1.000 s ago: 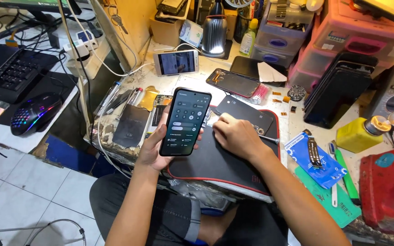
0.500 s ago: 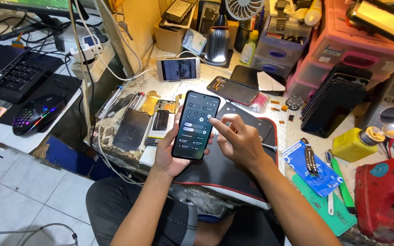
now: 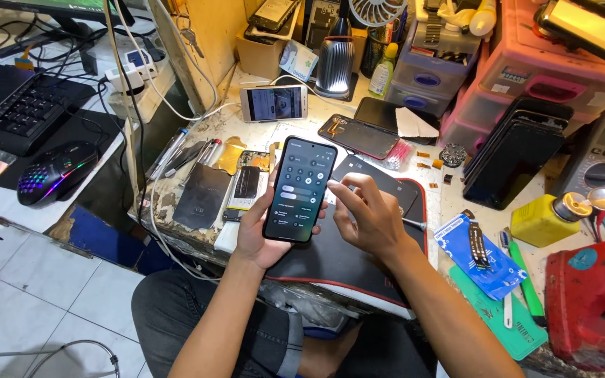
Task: Testing the functionality of a mobile phone screen and handling internal components during the final stages of repair.
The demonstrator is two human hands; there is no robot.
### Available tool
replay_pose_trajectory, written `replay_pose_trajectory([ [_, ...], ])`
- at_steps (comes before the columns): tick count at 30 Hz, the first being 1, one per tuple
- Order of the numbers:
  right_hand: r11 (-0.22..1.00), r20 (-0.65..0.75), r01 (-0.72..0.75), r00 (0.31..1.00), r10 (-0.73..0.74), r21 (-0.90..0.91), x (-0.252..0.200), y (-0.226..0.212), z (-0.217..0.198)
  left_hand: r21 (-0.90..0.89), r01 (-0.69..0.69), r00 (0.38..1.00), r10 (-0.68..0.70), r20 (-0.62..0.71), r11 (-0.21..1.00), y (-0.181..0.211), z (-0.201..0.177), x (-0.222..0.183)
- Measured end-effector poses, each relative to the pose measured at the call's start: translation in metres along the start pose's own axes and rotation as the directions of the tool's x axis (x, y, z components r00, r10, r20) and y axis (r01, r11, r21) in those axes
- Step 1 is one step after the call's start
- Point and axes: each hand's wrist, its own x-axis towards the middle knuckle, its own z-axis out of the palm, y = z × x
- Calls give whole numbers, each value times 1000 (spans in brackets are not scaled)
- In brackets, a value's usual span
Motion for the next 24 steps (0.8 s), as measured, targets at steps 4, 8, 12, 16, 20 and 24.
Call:
replay_pose_trajectory([
  [4, 999, -10, -17, 1000, 17, 27, 3, 2, -1, -7, 3, 1000, -3, -2, 1000, 0, 1, 0],
  [8, 986, -38, -150, 988, 153, 69, 7, 13, -11, 3, 4, 1000, -4, 12, 1000, -3, -14, 3],
  [12, 927, -76, -348, 930, 361, 143, 13, 27, -25, 103, -17, 995, 7, 102, 995, 14, 18, -3],
  [16, 924, -68, -380, 922, 382, 41, 15, 43, -41, 128, 2, 994, -16, 109, 992, 17, 25, -7],
  [20, 904, -54, -425, 902, 428, 47, 5, 60, -37, 130, 10, 990, -28, 136, 991, 14, 23, -9],
  [24, 897, -44, -437, 897, 440, 63, -3, 71, -33, 140, 16, 988, -37, 152, 990, 6, 14, -3],
])
